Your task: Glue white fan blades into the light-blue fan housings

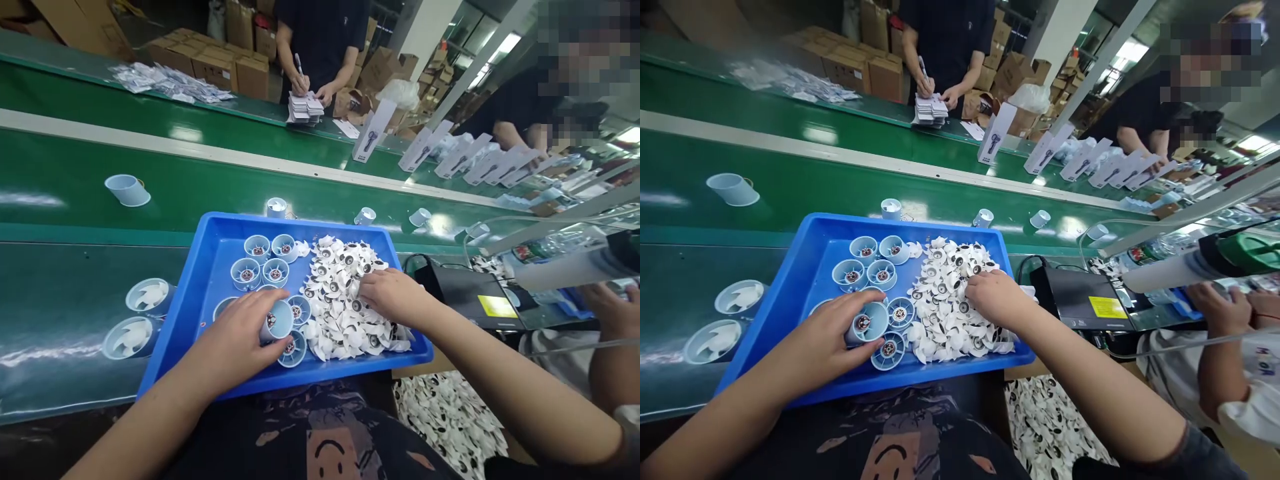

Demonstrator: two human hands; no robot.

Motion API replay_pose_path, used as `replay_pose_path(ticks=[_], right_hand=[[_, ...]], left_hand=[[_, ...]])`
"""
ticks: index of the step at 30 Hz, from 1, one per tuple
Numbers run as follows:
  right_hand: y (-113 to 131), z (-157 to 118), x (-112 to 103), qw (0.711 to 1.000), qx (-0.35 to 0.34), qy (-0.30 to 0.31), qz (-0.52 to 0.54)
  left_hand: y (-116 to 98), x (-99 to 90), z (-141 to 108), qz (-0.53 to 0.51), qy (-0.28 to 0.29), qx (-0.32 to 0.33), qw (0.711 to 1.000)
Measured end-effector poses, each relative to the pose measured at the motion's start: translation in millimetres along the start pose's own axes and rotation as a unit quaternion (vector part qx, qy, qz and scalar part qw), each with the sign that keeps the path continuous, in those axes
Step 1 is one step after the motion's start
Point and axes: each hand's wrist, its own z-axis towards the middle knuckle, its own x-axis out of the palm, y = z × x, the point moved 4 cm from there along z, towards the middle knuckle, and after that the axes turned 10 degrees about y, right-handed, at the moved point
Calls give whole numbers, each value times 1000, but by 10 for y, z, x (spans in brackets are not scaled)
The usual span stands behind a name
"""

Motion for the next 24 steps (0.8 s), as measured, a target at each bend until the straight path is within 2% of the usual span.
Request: replay_pose_path(ticks=[4,12,20,24], right_hand=[[82,93,-92,997,33,59,-20],[77,156,-51,985,140,100,3],[148,137,-188,983,90,141,72],[137,188,-174,978,114,146,100]], left_hand=[[22,8,-2,-3,-20,2,1000],[-13,-69,-74,-60,-78,-31,995],[-33,-125,-72,-97,-99,4,990],[-74,-164,-106,-125,-88,40,987]])
